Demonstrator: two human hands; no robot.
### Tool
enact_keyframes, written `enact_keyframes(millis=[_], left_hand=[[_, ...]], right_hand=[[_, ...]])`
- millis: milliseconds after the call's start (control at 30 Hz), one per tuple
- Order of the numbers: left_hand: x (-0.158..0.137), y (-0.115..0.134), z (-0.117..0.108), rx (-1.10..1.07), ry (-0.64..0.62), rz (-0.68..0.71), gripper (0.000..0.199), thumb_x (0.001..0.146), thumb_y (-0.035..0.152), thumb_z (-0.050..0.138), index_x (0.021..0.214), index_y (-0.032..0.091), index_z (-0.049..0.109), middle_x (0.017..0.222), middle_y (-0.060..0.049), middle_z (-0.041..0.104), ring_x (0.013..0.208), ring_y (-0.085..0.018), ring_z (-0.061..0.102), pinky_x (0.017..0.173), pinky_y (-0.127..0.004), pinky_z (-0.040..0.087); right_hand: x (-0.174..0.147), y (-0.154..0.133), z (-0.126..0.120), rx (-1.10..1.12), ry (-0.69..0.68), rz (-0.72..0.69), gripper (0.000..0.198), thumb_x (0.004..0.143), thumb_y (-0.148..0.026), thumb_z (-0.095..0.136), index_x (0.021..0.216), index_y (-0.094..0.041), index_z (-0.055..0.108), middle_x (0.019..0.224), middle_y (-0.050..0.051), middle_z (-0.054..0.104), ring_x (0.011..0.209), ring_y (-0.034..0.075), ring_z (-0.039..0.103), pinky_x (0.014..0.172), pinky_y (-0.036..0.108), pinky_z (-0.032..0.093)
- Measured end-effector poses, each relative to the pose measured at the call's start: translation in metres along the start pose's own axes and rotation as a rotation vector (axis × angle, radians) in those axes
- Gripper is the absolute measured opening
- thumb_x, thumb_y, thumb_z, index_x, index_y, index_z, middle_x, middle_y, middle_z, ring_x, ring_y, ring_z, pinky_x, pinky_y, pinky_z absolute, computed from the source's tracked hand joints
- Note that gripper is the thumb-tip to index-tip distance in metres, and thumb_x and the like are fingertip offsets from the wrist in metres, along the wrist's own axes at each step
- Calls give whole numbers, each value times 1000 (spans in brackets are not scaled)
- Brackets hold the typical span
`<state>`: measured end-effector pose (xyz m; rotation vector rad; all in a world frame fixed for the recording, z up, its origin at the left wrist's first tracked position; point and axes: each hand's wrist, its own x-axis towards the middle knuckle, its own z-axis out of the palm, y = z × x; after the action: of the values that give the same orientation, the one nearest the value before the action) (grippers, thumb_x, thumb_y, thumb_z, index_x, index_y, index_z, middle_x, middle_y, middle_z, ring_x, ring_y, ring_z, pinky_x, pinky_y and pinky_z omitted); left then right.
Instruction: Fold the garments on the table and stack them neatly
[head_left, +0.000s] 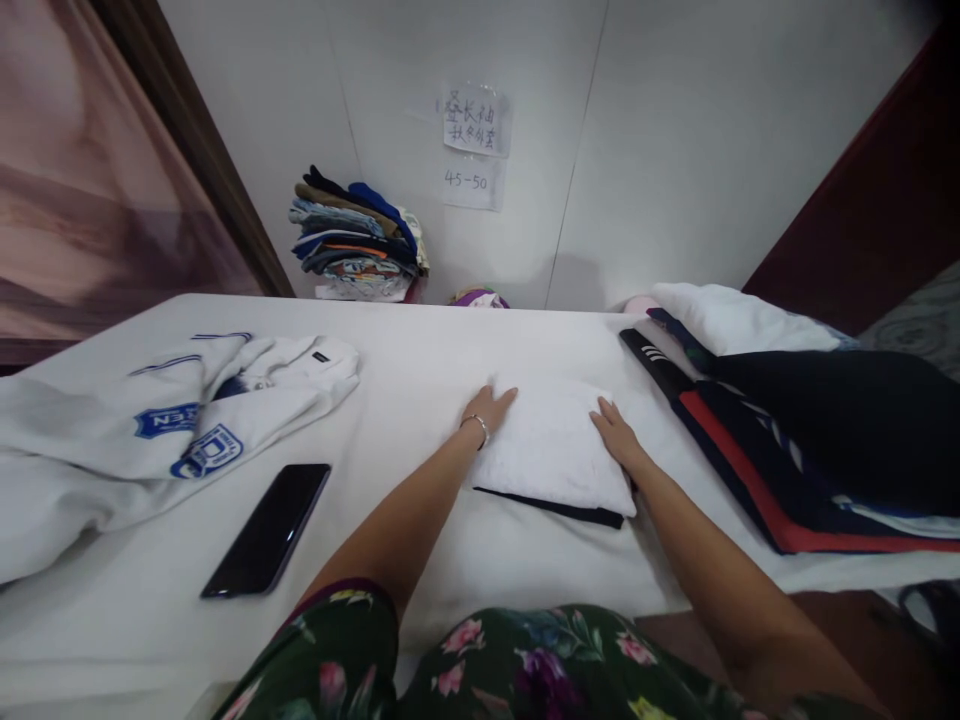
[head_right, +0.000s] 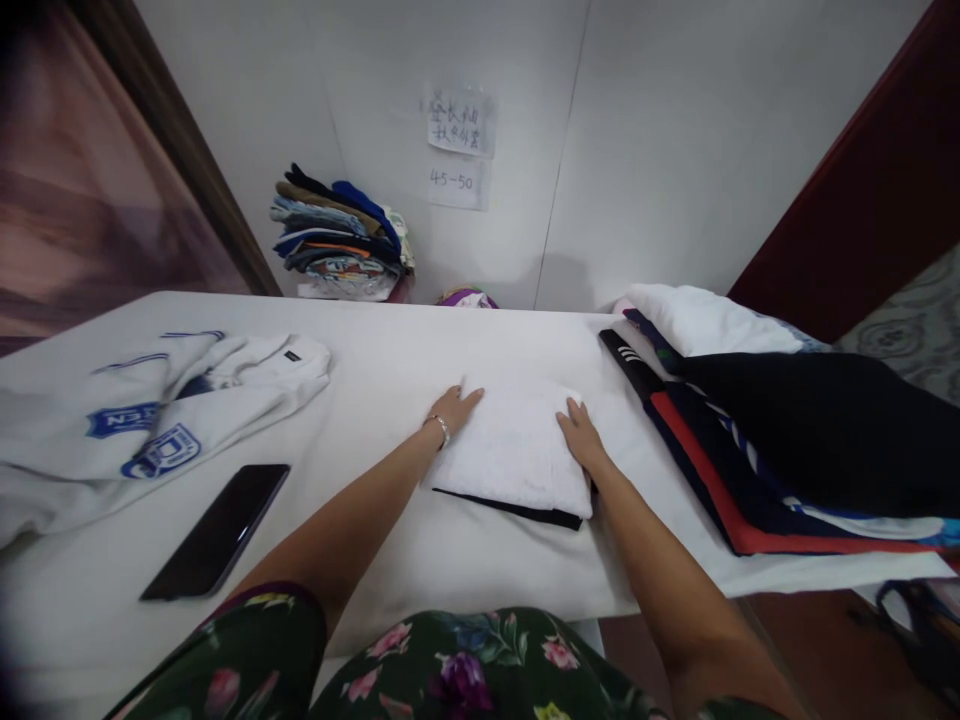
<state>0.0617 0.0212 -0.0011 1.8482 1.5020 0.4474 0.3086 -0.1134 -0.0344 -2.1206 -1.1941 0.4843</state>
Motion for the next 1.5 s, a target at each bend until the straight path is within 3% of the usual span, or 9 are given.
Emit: enact_keyframes(millis=[267, 433, 633, 867, 967, 1067, 1233, 1367, 1500], left_hand=[[-28, -20, -11, -179, -170, -89, 82, 70, 73, 60, 126, 14, 53, 126, -17, 63, 108, -29, 64, 84, -35, 53], [-35, -19, -21, -386, -125, -114, 71, 69, 59, 72, 123, 15, 55, 122, -15, 66, 102, -26, 67, 79, -32, 55], [-31, -34, -49, -368, 64, -132, 69, 71, 57, 72, 120, 13, 57, 120, -17, 66, 102, -27, 66, 81, -33, 54], [-38, -49, -44, -231, 74, -185, 67, 73, 61, 67, 120, 14, 57, 123, -17, 64, 108, -31, 63, 88, -37, 51], [-48, -55, -40, -150, 126, -100, 72, 77, 60, 62, 132, 16, 48, 134, -17, 57, 119, -31, 56, 100, -40, 45], [-66, -70, -38, -93, 161, 110, 74, 80, 54, 60, 140, 17, 39, 146, -15, 45, 133, -28, 44, 111, -41, 35], [-100, -98, -38, 71, 41, 431, 85, 73, 43, 69, 145, 18, 33, 160, -13, 16, 145, -29, 21, 116, -44, 28], [-108, -105, -36, 164, 102, 494, 70, 76, 19, 58, 143, 20, 37, 159, -11, 20, 142, -26, 29, 113, -40, 35], [-105, -103, -32, 247, 160, 506, 73, 75, 10, 51, 146, 21, 35, 158, -9, 25, 138, -26, 38, 109, -39, 42]], right_hand=[[-72, 20, 0, 377, 109, 80, 75, 75, -58, 64, 141, -24, 48, 144, 6, 48, 135, 29, 42, 116, 48, 31], [-58, -4, 1, 471, 62, 17, 76, 78, -50, 63, 144, -18, 41, 141, 8, 52, 128, 26, 51, 108, 44, 43], [-20, -48, 13, 473, 56, -166, 75, 76, -41, 64, 143, -13, 42, 145, 10, 47, 133, 23, 46, 113, 39, 35], [-20, -37, 34, 290, 1, -103, 65, 79, -36, 57, 139, -14, 47, 143, 10, 50, 132, 23, 46, 114, 40, 31], [-37, -27, 26, 275, -6, -105, 63, 82, -39, 55, 140, -14, 48, 144, 10, 49, 133, 24, 45, 115, 42, 30], [-58, -18, 15, 267, -58, -142, 63, 86, -45, 52, 143, -19, 44, 146, 8, 47, 135, 25, 43, 114, 43, 32], [-87, -4, 3, 111, -110, -323, 69, 85, -50, 57, 147, -27, 37, 158, 5, 23, 145, 26, 23, 116, 45, 28], [-92, -2, 3, -94, -88, -520, 68, 83, -43, 63, 145, -29, 40, 162, 3, 5, 147, 31, 8, 117, 53, 22], [-86, -10, 10, -188, 2, -604, 60, 86, -26, 56, 144, -30, 42, 162, 2, 4, 148, 30, 8, 117, 54, 24]])
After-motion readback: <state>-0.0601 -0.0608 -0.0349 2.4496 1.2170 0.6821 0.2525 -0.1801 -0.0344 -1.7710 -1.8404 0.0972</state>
